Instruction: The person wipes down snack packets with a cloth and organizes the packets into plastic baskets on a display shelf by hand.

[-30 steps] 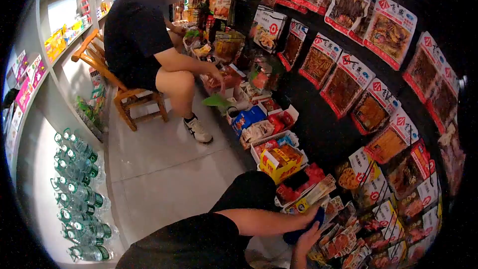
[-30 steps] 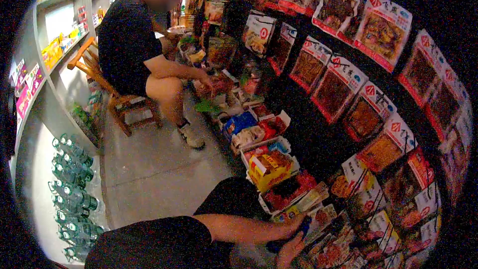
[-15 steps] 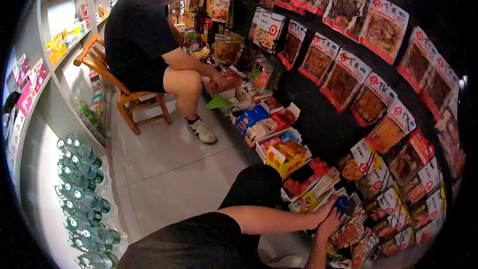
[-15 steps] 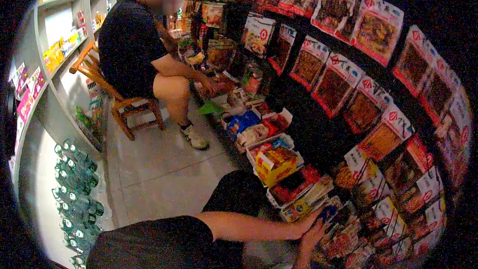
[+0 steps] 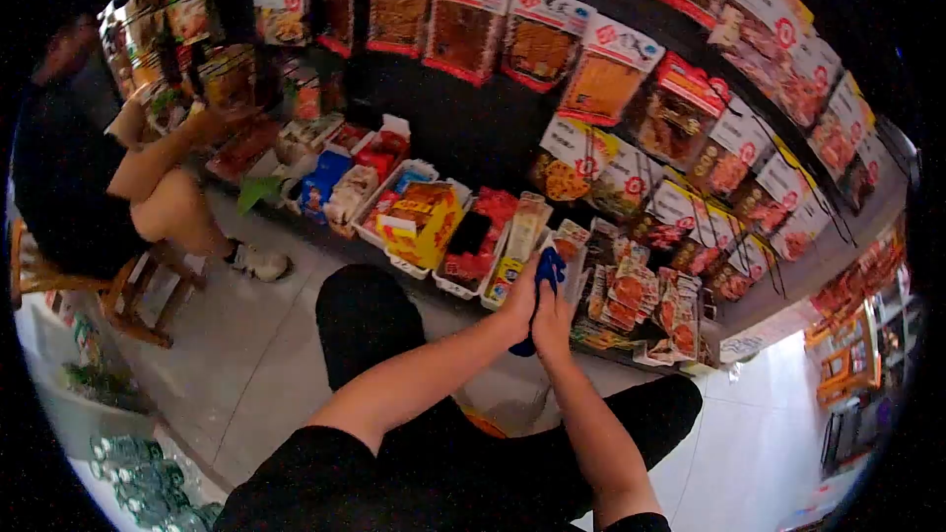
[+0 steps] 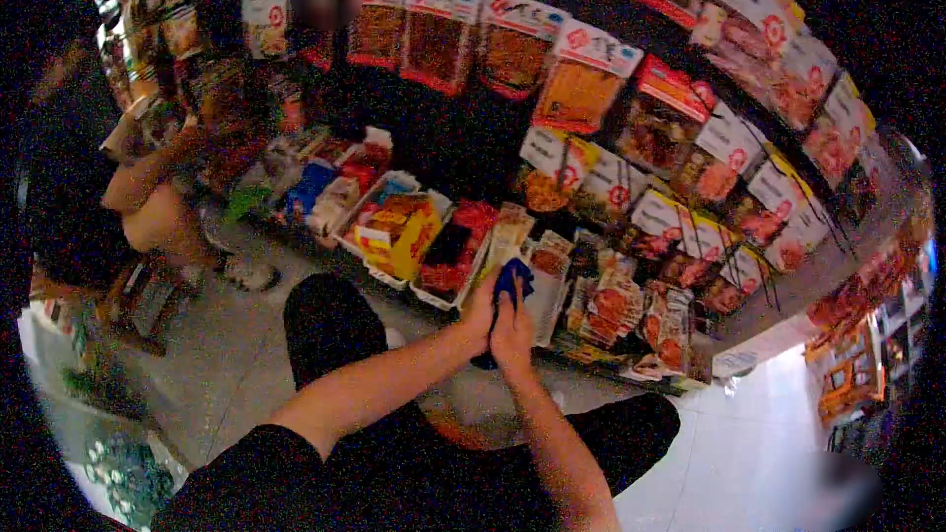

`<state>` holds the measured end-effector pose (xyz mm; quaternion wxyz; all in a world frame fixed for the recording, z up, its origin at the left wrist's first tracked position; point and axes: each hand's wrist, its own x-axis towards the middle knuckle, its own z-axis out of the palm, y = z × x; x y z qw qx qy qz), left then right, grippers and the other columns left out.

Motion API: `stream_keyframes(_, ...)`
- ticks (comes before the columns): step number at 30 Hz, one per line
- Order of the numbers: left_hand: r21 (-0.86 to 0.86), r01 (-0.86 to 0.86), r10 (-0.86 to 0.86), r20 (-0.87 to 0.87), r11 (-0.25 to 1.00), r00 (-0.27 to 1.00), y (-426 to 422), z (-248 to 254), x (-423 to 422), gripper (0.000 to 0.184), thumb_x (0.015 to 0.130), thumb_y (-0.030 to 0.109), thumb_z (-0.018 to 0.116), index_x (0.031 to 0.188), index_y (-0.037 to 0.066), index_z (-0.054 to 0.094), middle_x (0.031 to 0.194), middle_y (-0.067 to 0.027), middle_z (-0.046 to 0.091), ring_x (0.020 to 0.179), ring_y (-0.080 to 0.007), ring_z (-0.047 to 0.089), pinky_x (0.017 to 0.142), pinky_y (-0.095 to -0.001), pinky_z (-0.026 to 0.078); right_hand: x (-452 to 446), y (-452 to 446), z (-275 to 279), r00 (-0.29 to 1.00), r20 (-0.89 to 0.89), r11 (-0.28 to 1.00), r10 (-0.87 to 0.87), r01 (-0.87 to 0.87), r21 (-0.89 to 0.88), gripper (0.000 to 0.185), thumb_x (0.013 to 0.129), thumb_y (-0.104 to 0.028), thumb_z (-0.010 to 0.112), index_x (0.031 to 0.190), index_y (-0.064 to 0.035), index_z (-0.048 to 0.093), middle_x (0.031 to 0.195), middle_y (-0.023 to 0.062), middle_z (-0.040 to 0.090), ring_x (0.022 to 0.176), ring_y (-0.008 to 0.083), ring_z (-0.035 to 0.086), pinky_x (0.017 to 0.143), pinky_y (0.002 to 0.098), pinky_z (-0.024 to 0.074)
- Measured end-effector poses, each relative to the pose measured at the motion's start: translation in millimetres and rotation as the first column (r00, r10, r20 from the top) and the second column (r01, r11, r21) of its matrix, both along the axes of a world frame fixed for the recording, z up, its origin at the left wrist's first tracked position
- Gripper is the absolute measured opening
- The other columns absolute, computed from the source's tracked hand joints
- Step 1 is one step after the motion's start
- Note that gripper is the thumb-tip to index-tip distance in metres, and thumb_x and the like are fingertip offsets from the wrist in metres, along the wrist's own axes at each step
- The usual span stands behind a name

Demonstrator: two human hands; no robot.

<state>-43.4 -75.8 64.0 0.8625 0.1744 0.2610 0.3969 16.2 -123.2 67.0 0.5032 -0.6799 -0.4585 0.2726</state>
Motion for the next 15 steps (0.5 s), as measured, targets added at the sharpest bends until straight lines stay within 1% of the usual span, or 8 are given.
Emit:
stream_keyframes(3,-0.112,0.056,-0.068,-0.107,0.992,0.992,-8.2,-25.2,13.3,0.054,0.09,0.051,0.044,0.123,0.009,0.051,0.111,-0.0068,0.059,0.097,-0.0208,0.057,0.087,-0.0341,0.044,22.4,17.2,-15.6,0.994,-0.031,0.995,-0.1,0.1,-0.024,0.049,0.093,-0.037,0.042,0.113,0.0057,0.053,0.105,0.0204,0.059,0.095,0.0306,0.055,0.084,0.0367,0.0398)
stream_keyframes(4,-0.025,0.078,-0.077,0.022,0.997,0.997,-21.9,-12.0,8.8,0.059,0.089,0.053,0.044,0.128,0.01,0.045,0.114,-0.0076,0.057,0.099,-0.022,0.057,0.086,-0.0351,0.045,36.9,25.5,-33.5,0.988,-0.008,0.986,-0.154,0.153,-0.068,0.049,0.093,-0.038,0.042,0.111,0.0062,0.054,0.104,0.0212,0.058,0.094,0.0303,0.055,0.083,0.0371,0.0399)
stream_keyframes(5,-0.053,0.077,-0.077,0.002,0.996,0.997,-27.5,-8.3,5.4,0.056,0.089,0.052,0.044,0.126,0.01,0.047,0.112,-0.0075,0.058,0.098,-0.0219,0.057,0.086,-0.0352,0.045,45.8,25.5,-43.2,0.978,0.014,0.971,-0.209,0.209,-0.113,0.049,0.093,-0.038,0.042,0.109,0.0067,0.054,0.103,0.0221,0.058,0.093,0.0301,0.055,0.082,0.0376,0.0399)
stream_keyframes(7,-0.108,0.074,-0.078,-0.035,0.991,0.996,-30.4,-3.0,1.3,0.052,0.09,0.05,0.045,0.122,0.01,0.051,0.107,-0.0075,0.06,0.096,-0.0218,0.058,0.084,-0.0354,0.046,32.1,12.7,-21.7,0.976,0.119,0.966,-0.183,0.201,-0.163,0.046,0.092,-0.036,0.044,0.095,0.0088,0.056,0.079,0.0254,0.057,0.074,0.0359,0.055,0.069,0.0426,0.0403)
stream_keyframes(8,-0.064,0.103,-0.095,0.126,0.993,0.987,-19.0,-38.9,7.3,0.044,0.091,0.046,0.044,0.112,0.009,0.057,0.099,-0.0072,0.062,0.092,-0.022,0.059,0.081,-0.0357,0.048,26.9,5.9,-28.1,0.978,0.117,0.981,-0.171,0.18,-0.071,0.046,0.093,-0.036,0.042,0.099,0.0073,0.056,0.076,0.0269,0.057,0.072,0.0393,0.057,0.065,0.0447,0.041)
stream_keyframes(9,0.009,0.142,-0.142,0.189,0.99,0.972,-18.1,-28.9,-0.2,0.041,0.092,0.044,0.043,0.104,0.009,0.06,0.094,-0.0068,0.064,0.087,-0.0219,0.06,0.079,-0.0354,0.048,17.7,1.6,-30.0,0.981,0.116,0.988,-0.155,0.153,0.026,0.046,0.094,-0.036,0.041,0.104,0.0058,0.056,0.073,0.0285,0.058,0.07,0.0427,0.058,0.061,0.0468,0.0416)
stream_keyframes(12,0.101,0.077,-0.075,-0.027,0.992,0.997,-10.7,-14.3,-12.0,0.042,0.093,0.045,0.04,0.11,0.01,0.055,0.1,-0.0063,0.059,0.089,-0.0191,0.056,0.08,-0.0346,0.046,-10.4,-14.3,-24.1,0.979,0.182,0.995,-0.094,0.091,0.029,0.048,0.094,-0.036,0.041,0.122,0.0026,0.049,0.081,0.0283,0.059,0.075,0.0443,0.058,0.066,0.048,0.043)
stream_keyframes(15,0.086,0.128,-0.133,0.052,0.988,0.99,-3.1,-31.5,-11.2,0.043,0.093,0.046,0.041,0.111,0.009,0.055,0.102,-0.0063,0.058,0.091,-0.0192,0.054,0.082,-0.0348,0.045,-18.7,-21.2,-9.3,0.991,0.129,0.998,-0.046,0.052,-0.039,0.051,0.094,-0.035,0.041,0.13,0.001,0.043,0.103,0.0303,0.058,0.093,0.0455,0.057,0.078,0.0479,0.0442)
